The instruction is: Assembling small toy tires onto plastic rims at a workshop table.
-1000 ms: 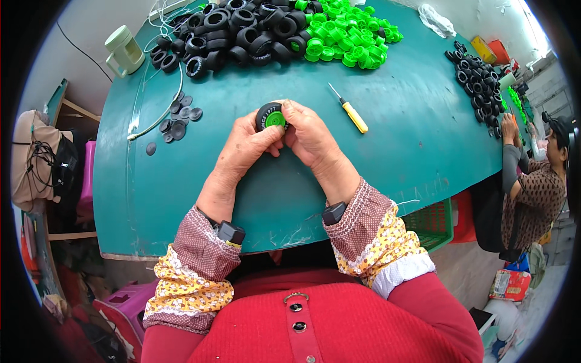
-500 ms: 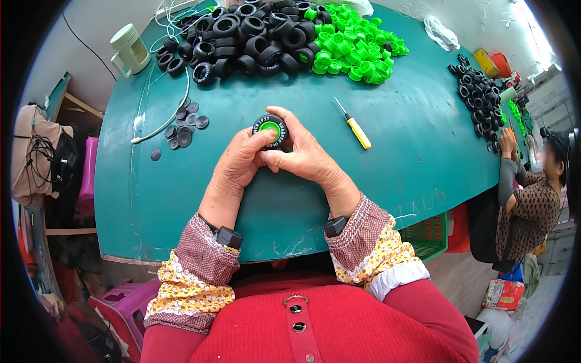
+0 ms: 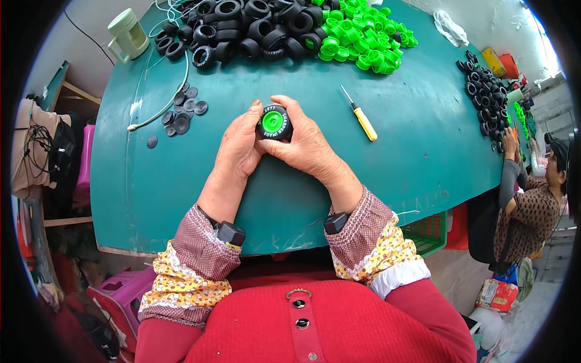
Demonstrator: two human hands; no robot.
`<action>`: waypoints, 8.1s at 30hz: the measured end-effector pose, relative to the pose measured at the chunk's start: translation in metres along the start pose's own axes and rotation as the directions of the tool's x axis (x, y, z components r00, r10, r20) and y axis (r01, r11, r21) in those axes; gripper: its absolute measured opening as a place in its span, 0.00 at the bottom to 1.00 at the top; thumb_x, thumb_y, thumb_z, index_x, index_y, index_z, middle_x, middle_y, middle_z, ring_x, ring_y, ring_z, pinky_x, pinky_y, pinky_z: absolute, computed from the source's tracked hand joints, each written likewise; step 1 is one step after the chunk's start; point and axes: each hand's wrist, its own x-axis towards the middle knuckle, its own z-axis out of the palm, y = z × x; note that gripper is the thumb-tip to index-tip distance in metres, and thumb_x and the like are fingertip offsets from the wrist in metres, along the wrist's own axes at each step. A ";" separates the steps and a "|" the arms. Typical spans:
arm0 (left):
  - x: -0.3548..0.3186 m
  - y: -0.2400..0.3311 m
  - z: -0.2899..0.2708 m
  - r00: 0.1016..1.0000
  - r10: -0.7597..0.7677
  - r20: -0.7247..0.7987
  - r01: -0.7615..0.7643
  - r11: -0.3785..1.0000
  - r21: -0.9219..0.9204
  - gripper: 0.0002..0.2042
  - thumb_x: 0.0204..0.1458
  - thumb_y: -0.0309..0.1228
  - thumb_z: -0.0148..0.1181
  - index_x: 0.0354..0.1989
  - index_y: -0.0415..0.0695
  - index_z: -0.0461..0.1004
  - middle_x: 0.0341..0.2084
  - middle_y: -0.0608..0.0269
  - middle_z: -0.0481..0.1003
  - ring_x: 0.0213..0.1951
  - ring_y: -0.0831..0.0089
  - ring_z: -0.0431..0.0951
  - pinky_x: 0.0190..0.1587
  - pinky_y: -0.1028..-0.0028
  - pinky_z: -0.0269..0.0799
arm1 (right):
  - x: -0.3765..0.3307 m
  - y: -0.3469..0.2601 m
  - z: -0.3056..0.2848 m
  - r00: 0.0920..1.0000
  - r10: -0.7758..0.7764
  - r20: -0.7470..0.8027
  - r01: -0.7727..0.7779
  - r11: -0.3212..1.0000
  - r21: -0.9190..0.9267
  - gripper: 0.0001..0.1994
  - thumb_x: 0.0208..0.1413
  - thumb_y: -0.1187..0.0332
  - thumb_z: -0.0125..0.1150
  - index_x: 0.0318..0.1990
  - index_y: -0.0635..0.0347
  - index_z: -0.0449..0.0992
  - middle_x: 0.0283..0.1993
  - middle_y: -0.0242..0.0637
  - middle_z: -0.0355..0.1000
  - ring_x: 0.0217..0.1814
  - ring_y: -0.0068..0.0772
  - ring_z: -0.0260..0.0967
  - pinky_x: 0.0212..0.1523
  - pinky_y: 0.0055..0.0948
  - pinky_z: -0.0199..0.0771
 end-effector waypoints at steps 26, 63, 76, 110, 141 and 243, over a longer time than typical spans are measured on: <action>0.000 0.006 -0.014 0.958 -0.046 0.284 0.038 0.999 0.031 0.10 0.52 0.29 0.50 0.37 0.34 0.68 0.33 0.59 0.72 0.34 0.75 0.74 0.39 0.77 0.70 | 0.002 0.000 -0.012 0.999 0.008 0.047 -0.016 0.985 0.169 0.28 0.40 0.68 0.66 0.49 0.56 0.58 0.40 0.38 0.64 0.43 0.30 0.65 0.44 0.27 0.65; -0.005 0.035 -0.022 0.993 0.046 0.104 -0.039 0.996 -0.076 0.18 0.57 0.38 0.34 0.41 0.34 0.64 0.36 0.39 0.71 0.29 0.59 0.77 0.26 0.73 0.76 | -0.003 0.049 -0.071 0.825 -0.136 -0.548 -0.341 0.653 -0.676 0.20 0.43 0.68 0.56 0.45 0.66 0.64 0.40 0.49 0.65 0.45 0.49 0.60 0.46 0.41 0.61; -0.011 0.041 -0.022 0.975 0.171 0.142 -0.205 0.938 0.281 0.14 0.45 0.31 0.59 0.38 0.39 0.68 0.29 0.55 0.74 0.24 0.74 0.75 0.25 0.81 0.72 | 0.007 0.002 -0.043 0.891 0.433 -0.139 -0.451 0.879 -0.153 0.12 0.54 0.64 0.48 0.39 0.62 0.72 0.24 0.34 0.66 0.20 0.26 0.65 0.19 0.24 0.65; -0.008 0.027 -0.007 0.980 0.164 0.108 -0.196 0.782 0.591 0.18 0.38 0.22 0.59 0.42 0.37 0.70 0.24 0.67 0.71 0.24 0.82 0.71 0.28 0.84 0.68 | -0.002 -0.012 -0.010 0.978 0.146 0.150 -0.158 0.985 0.069 0.19 0.56 0.72 0.42 0.57 0.55 0.59 0.20 0.27 0.61 0.19 0.14 0.54 0.20 0.16 0.59; -0.012 0.017 -0.016 0.698 0.426 0.575 -0.443 -0.374 0.815 0.15 0.36 0.21 0.57 0.37 0.41 0.68 0.31 0.57 0.72 0.32 0.57 0.70 0.35 0.66 0.68 | -0.011 -0.003 0.009 0.992 0.067 0.103 -0.018 0.908 -0.418 0.16 0.53 0.70 0.45 0.50 0.62 0.65 0.30 0.52 0.71 0.31 0.51 0.69 0.32 0.43 0.68; -0.011 0.015 -0.002 0.788 0.478 0.389 -0.507 0.143 0.850 0.14 0.41 0.24 0.56 0.39 0.40 0.69 0.28 0.61 0.72 0.28 0.75 0.70 0.33 0.77 0.67 | 0.000 0.004 0.011 0.966 0.239 -0.102 -0.215 0.956 0.199 0.12 0.55 0.72 0.46 0.47 0.64 0.66 0.20 0.26 0.59 0.20 0.14 0.54 0.19 0.19 0.58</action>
